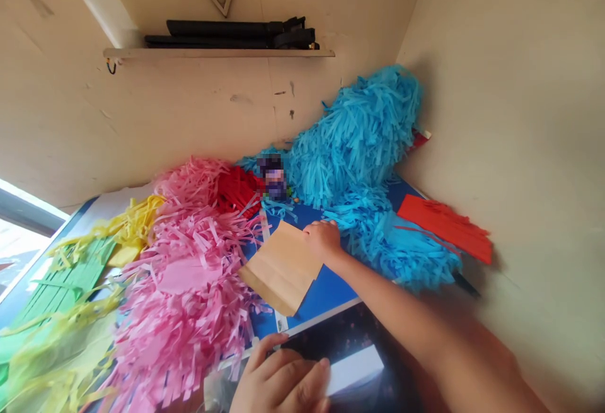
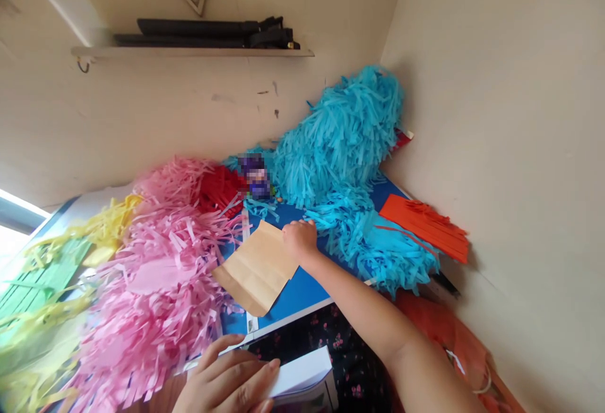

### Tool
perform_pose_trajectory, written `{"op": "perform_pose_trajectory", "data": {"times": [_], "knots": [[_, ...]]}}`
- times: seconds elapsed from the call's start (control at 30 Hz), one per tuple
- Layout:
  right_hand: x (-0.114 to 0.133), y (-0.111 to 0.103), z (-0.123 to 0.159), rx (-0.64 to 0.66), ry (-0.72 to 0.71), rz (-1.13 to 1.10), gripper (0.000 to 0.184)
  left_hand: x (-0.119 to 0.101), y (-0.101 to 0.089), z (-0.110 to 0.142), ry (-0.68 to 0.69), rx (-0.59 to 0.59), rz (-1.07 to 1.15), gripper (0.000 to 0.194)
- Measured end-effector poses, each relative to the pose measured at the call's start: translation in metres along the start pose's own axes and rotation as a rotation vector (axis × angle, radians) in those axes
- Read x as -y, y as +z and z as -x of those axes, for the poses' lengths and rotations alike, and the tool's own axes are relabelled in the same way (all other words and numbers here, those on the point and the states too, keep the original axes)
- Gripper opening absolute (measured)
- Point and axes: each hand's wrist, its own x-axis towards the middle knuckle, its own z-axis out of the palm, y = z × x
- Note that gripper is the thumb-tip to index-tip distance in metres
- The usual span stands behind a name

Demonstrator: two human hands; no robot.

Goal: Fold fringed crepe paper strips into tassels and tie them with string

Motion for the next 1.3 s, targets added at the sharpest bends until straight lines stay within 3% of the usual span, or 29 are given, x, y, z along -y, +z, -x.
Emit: {"op": "perform_pose_trajectory", "data": {"times": [0.27, 0.6, 0.77, 1.3], "knots": [[-0.003, 0.012, 0.0, 0.004, -0.063, 0.039, 0.028, 0.0, 0.0, 0.0, -0.026, -0.004, 0.011, 0.021], [-0.013, 0.019, -0.005, -0.023, 0.046, -0.108, 0.029, 0.001, 0.002, -0.001, -0.051, 0.0, 0.031, 0.027], [-0.01, 0.023, -0.006, 0.006, 0.081, -0.124, 0.02, 0.001, 0.0, -0.003, -0.054, -0.001, 0.025, 0.027], [0.007, 0.025, 0.015, 0.017, 0.048, -0.067, 0.024, 0.0, 0.0, 0.001, -0.07, 0.02, 0.045, 0.021]]}}
